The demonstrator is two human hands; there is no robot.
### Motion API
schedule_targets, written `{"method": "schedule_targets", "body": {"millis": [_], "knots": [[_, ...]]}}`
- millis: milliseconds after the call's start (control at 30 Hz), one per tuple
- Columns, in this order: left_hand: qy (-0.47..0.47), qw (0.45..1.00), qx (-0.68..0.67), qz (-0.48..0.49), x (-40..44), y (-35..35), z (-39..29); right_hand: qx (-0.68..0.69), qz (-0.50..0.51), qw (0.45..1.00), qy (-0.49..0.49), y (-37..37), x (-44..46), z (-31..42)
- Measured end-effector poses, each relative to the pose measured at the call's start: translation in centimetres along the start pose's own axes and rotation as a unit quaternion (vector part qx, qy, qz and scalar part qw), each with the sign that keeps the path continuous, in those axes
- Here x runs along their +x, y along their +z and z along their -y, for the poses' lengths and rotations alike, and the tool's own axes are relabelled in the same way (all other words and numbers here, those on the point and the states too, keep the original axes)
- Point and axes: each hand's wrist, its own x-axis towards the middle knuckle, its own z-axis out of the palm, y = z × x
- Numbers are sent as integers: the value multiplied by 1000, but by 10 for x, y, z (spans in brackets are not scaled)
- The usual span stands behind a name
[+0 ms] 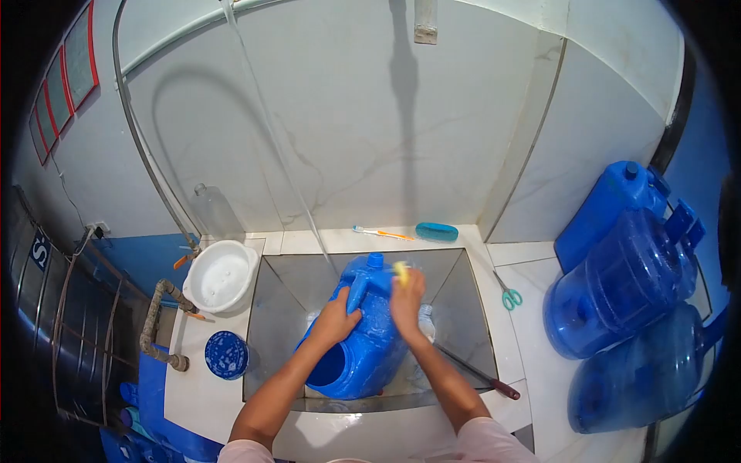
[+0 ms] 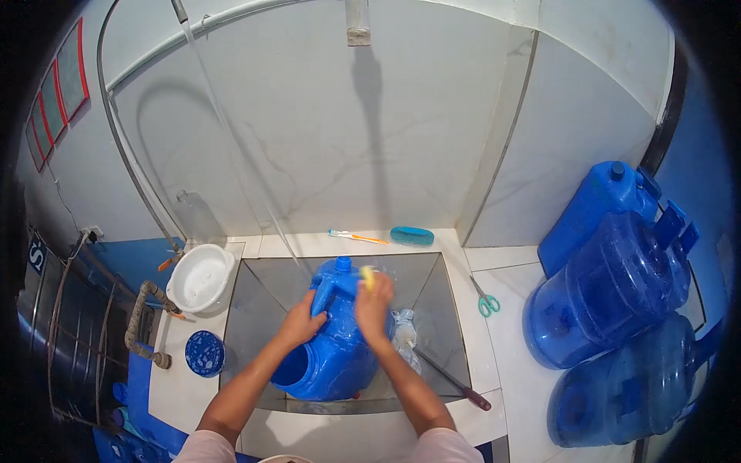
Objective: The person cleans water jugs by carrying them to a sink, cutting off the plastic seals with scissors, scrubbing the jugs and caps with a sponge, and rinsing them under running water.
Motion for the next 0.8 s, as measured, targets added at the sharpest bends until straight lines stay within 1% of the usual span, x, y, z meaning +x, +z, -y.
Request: {"method": "schedule_targets", "body": {"millis": [33,67,100,133,200,233,300,333,400,433,500,533,567,600,633,667,733,767,800], "knots": [[-2,1000,0,1,-6,4,3,0,1,1000,1,-10,0,31],[19,999,21,-24,-11,7,6,-1,54,995,-87,-20,1,60],[40,997,43,-50,-12,5,6,-2,107,979,-176,-23,3,74],[38,997,45,-51,-16,2,6,2,107,979,-175,-21,3,67],[34,999,1,9,-26,-9,6,19,119,983,-141,-21,10,48],[33,999,2,8,-29,-11,7,21,120,982,-142,-22,11,44],[75,997,-8,-9,-34,-11,6,-60,105,990,-70,-27,11,39],[76,997,-10,-9,-34,-13,5,-61,105,990,-71,-31,10,49],[40,999,-8,5,-39,-18,7,-36,128,981,-140,-39,-4,70],[36,999,-7,4,-41,-20,11,-33,131,981,-139,-39,-6,61],[62,998,-24,-4,-48,-24,23,-9,155,986,-67,-37,0,21],[60,998,-24,-7,-52,-23,30,159,290,932,147,-37,10,5],[68,998,-16,-2,-55,-23,38,160,292,932,146,-27,10,-3],[77,997,-8,0,-57,-23,44,258,368,877,171,-19,16,-3],[77,997,-7,-5,-58,-25,46,351,438,805,193,-14,27,7],[76,997,8,-2,-64,-27,46,315,479,816,73,-8,38,18],[70,997,26,2,-70,-30,55,324,494,802,89,26,41,12],[67,997,6,-45,-70,-30,63,329,506,790,103,48,41,1],[63,994,-13,-93,-69,-30,72,281,531,794,93,80,30,-34]]}}
